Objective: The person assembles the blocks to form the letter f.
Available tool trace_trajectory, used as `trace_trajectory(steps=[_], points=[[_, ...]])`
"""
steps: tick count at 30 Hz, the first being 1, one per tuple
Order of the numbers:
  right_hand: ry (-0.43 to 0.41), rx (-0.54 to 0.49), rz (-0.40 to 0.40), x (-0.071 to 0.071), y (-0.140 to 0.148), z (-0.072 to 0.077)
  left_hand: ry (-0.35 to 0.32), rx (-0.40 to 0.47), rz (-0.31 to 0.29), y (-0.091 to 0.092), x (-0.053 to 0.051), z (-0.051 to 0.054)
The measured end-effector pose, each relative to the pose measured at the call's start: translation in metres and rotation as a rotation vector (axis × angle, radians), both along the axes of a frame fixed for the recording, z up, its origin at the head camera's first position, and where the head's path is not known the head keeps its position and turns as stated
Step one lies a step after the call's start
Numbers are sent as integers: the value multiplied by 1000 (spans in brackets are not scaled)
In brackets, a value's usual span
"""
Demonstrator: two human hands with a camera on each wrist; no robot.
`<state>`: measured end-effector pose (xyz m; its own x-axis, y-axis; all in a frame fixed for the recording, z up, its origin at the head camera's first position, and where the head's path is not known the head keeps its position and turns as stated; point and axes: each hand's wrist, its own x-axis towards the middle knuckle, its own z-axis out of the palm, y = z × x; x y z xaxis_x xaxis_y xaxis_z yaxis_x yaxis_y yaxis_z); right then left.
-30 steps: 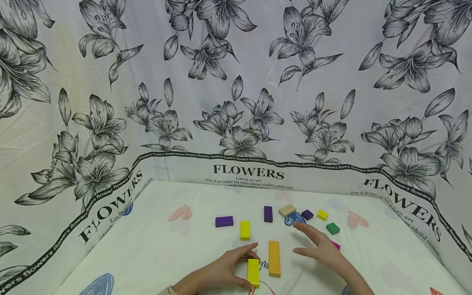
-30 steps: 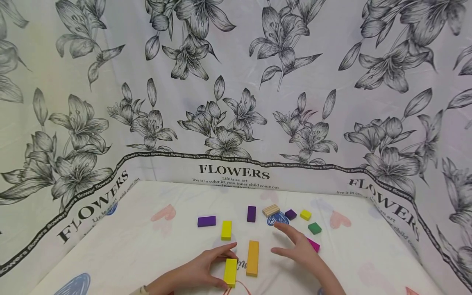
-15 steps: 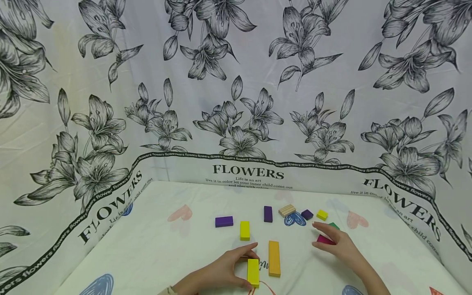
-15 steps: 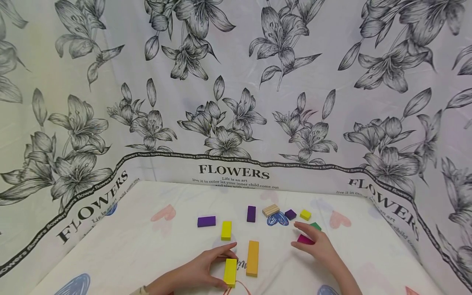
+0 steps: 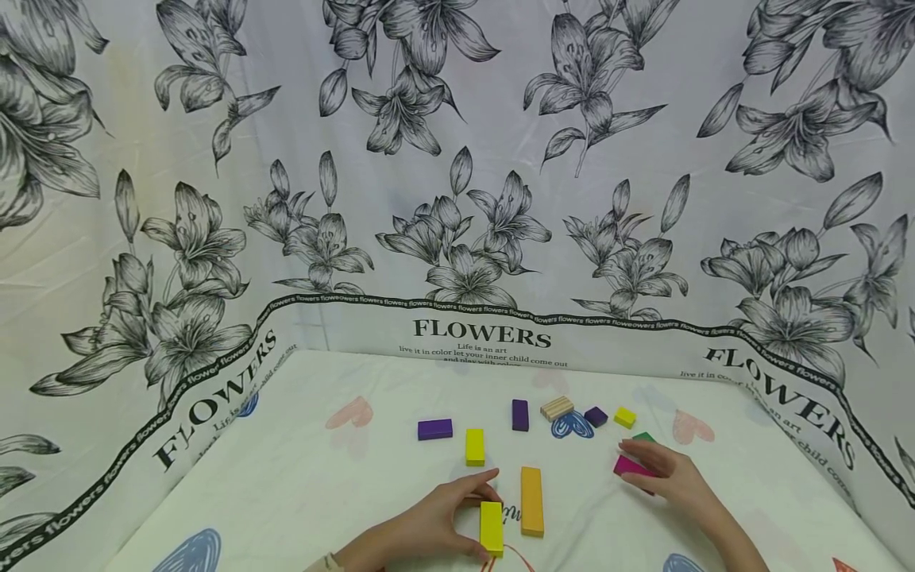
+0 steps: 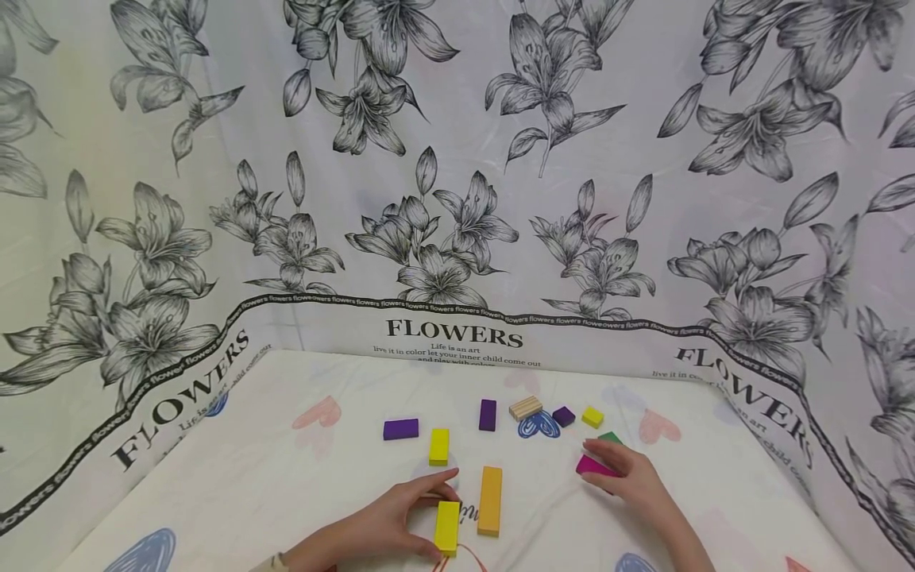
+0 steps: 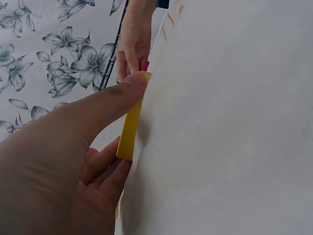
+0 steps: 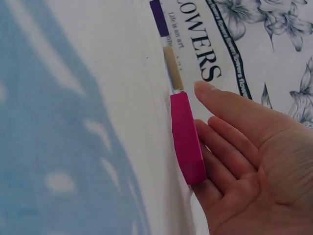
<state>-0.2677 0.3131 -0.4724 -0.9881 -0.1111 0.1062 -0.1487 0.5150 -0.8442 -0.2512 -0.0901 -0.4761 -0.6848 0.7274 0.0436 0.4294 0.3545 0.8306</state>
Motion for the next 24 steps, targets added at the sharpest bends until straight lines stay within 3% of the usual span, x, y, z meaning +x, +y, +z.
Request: trace_trajectory(steps=[7, 14, 18, 24], points=[[24, -22, 64, -2, 10, -5, 34, 18, -25, -2, -1, -3], [-45, -48, 65, -3, 11, -3, 70, 35, -19, -2, -1, -3], [-27, -43, 73, -3, 12, -4, 95, 41, 8, -2, 0, -3], [-37, -44, 50, -5, 14, -7, 75, 97, 19, 1, 0, -3]])
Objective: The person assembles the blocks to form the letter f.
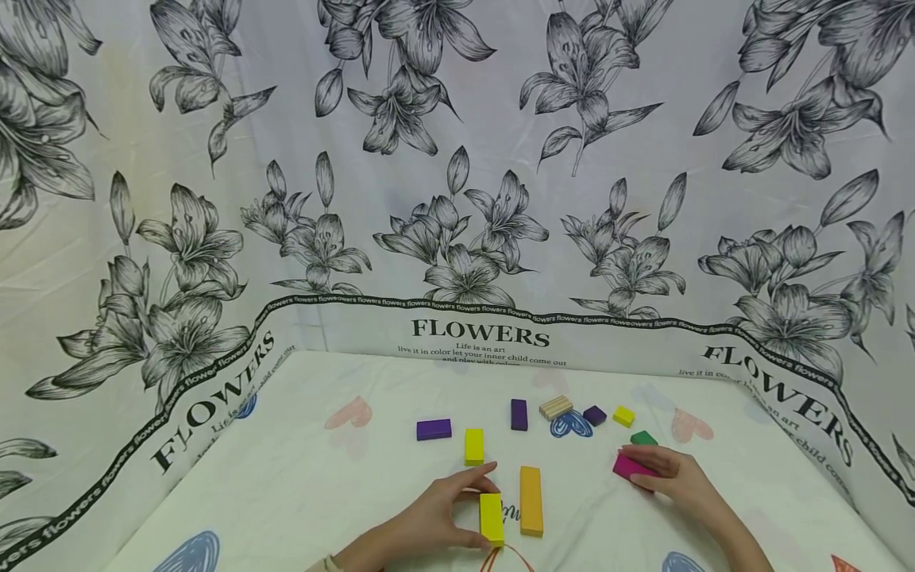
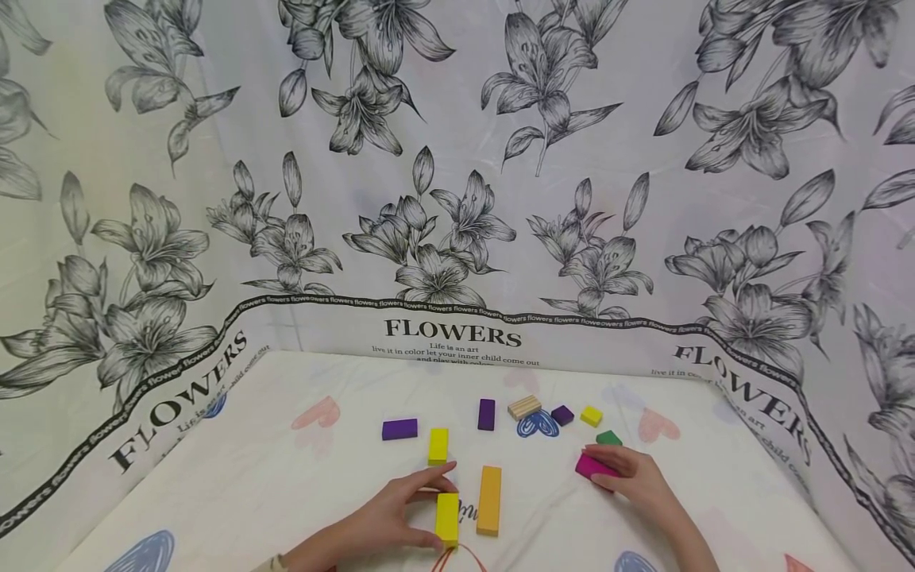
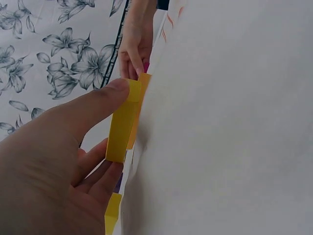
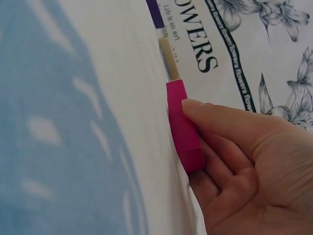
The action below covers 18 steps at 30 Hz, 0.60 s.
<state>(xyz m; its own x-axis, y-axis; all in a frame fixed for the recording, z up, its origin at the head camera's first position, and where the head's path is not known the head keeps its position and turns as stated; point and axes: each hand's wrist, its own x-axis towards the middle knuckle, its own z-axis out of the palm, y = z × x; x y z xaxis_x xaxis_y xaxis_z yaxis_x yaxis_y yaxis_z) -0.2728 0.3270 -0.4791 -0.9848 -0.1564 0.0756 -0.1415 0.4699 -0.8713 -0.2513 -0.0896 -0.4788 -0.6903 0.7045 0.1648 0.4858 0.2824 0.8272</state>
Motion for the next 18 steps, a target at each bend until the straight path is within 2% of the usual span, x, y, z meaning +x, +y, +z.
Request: trace_trajectory(steps=[6, 16, 18], points=[[-22, -1, -6, -1, 0, 0, 9, 27, -2, 2, 0, 0], [-11, -14, 9, 2, -3, 4, -44, 62, 17, 7, 4, 5], [-17, -1, 3, 2, -3, 4, -35, 71, 11, 7, 4, 6]])
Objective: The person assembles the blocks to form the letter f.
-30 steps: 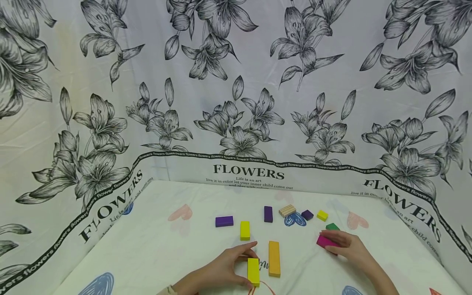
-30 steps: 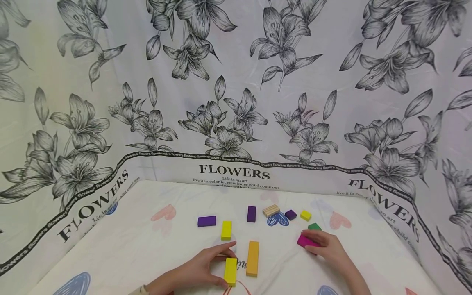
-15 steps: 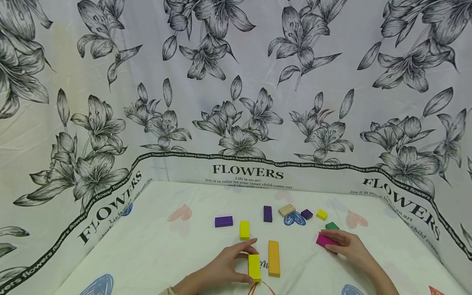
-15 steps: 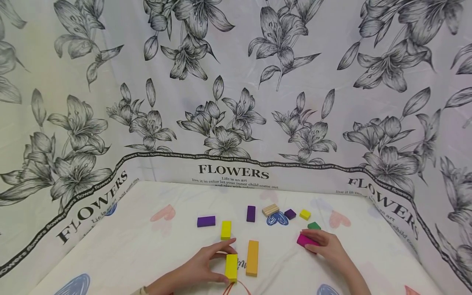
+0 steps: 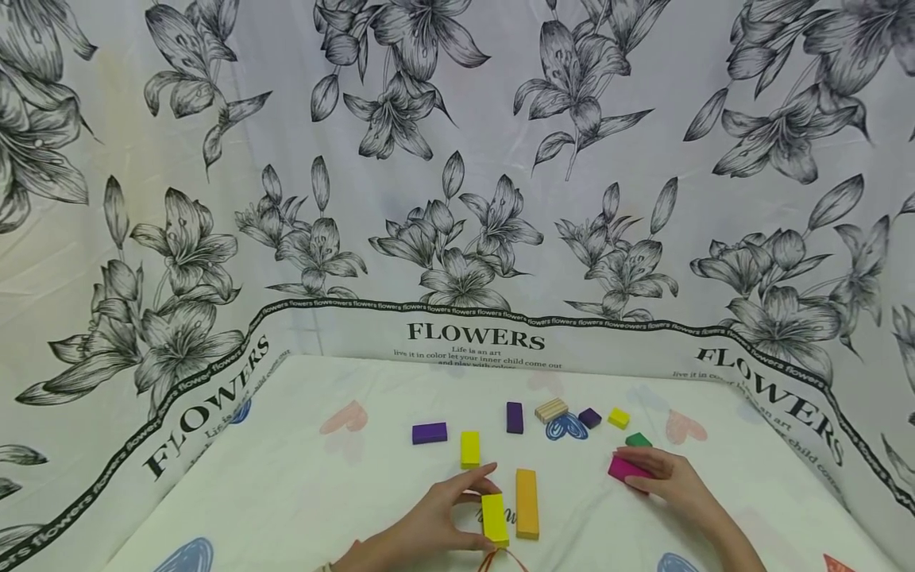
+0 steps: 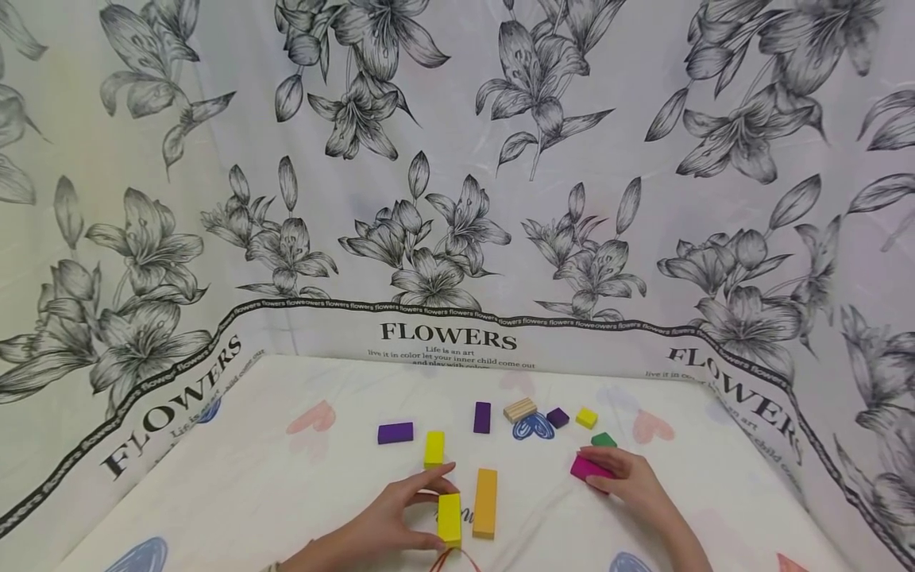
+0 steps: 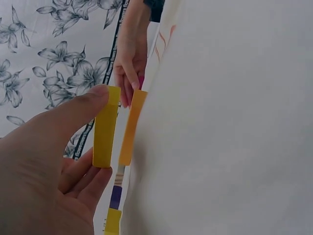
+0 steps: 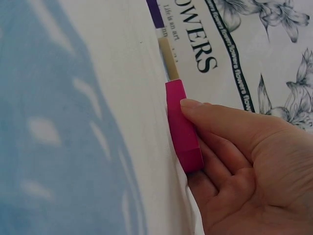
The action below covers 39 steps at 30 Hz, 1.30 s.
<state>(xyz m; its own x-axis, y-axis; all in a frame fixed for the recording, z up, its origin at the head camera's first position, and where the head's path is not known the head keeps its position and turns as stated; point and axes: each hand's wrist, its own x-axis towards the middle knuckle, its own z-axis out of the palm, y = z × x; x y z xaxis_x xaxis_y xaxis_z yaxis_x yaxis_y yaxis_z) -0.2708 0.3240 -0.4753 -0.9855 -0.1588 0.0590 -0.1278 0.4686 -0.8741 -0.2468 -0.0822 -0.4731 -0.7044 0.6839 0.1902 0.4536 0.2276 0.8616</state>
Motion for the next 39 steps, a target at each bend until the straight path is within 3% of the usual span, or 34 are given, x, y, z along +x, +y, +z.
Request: trace_trajectory(steps=[7, 16, 29, 39], points=[[2, 19, 21, 1, 1, -2, 77, 41, -32, 4, 2, 0], [13, 3, 48, 1, 3, -4, 2, 15, -31, 14, 7, 0], [-12, 12, 0, 1, 0, -2, 80, 31, -54, 24, 13, -6], [8, -14, 11, 0, 0, -1, 150, 34, -82, 32, 15, -7]])
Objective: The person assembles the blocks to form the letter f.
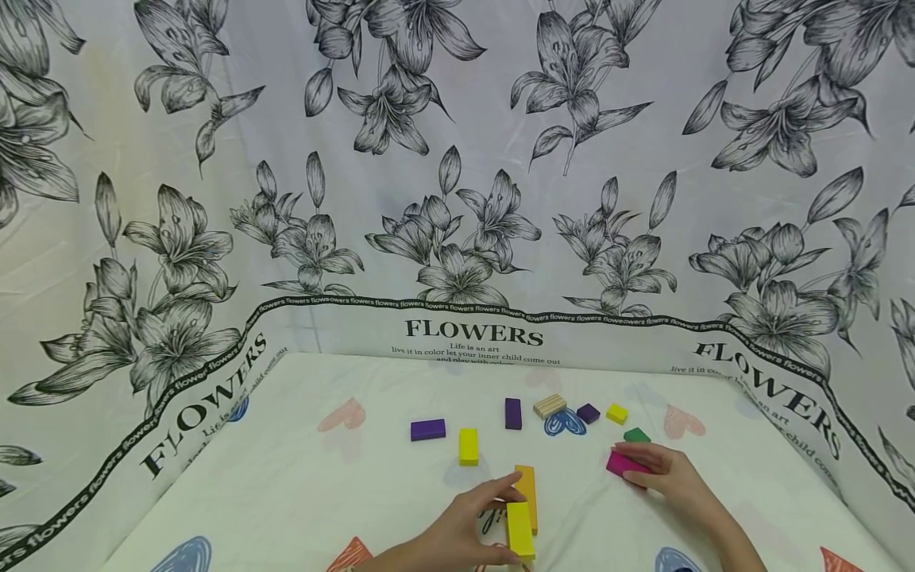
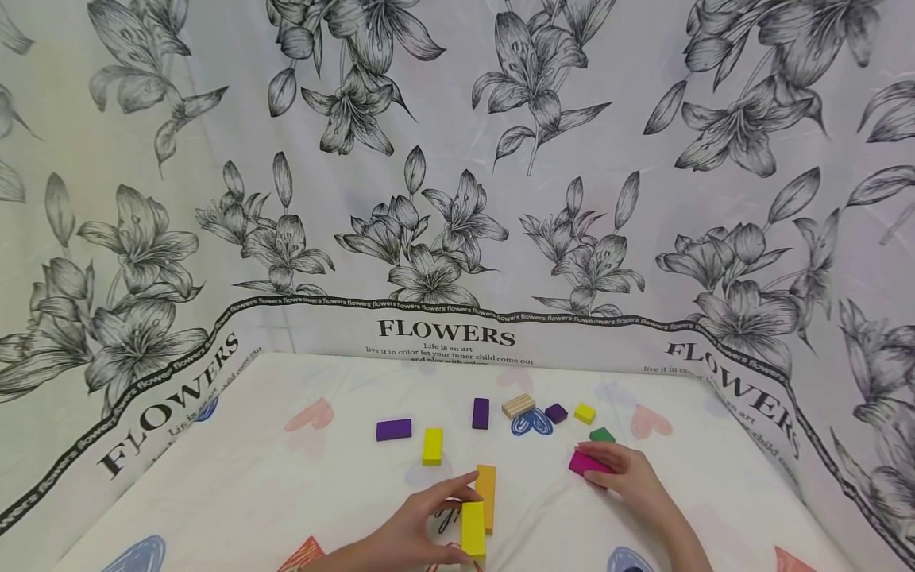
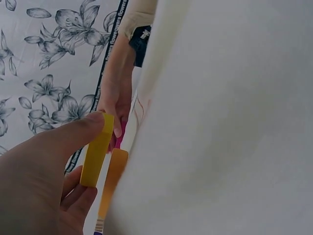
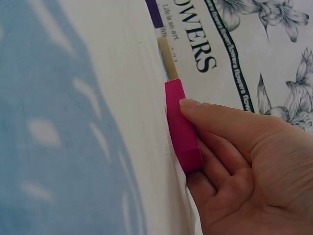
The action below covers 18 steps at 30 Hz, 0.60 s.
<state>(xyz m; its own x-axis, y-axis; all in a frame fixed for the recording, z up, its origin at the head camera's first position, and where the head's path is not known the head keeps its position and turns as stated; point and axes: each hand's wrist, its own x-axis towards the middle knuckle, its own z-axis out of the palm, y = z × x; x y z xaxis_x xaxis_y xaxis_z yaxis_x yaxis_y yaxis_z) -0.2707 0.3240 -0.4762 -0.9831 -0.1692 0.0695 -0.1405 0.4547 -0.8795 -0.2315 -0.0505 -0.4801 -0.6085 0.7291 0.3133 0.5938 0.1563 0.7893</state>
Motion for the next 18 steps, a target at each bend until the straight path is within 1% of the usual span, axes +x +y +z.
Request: trace_trajectory(steps=[5, 11, 15, 17, 18], points=[[1, -1, -4, 0, 0, 0, -24, -22, 9, 3, 3, 3], [10, 4, -9, 0, 0, -1, -28, -44, 10, 6, 4, 3], [11, 8, -7, 0, 0, -1, -37, -44, -11, 6, 4, 1], [5, 14, -6, 0, 0, -1, -54, -39, -35, 6, 3, 0], [2, 17, -8, 0, 0, -1, -48, -36, -51, 6, 3, 0]])
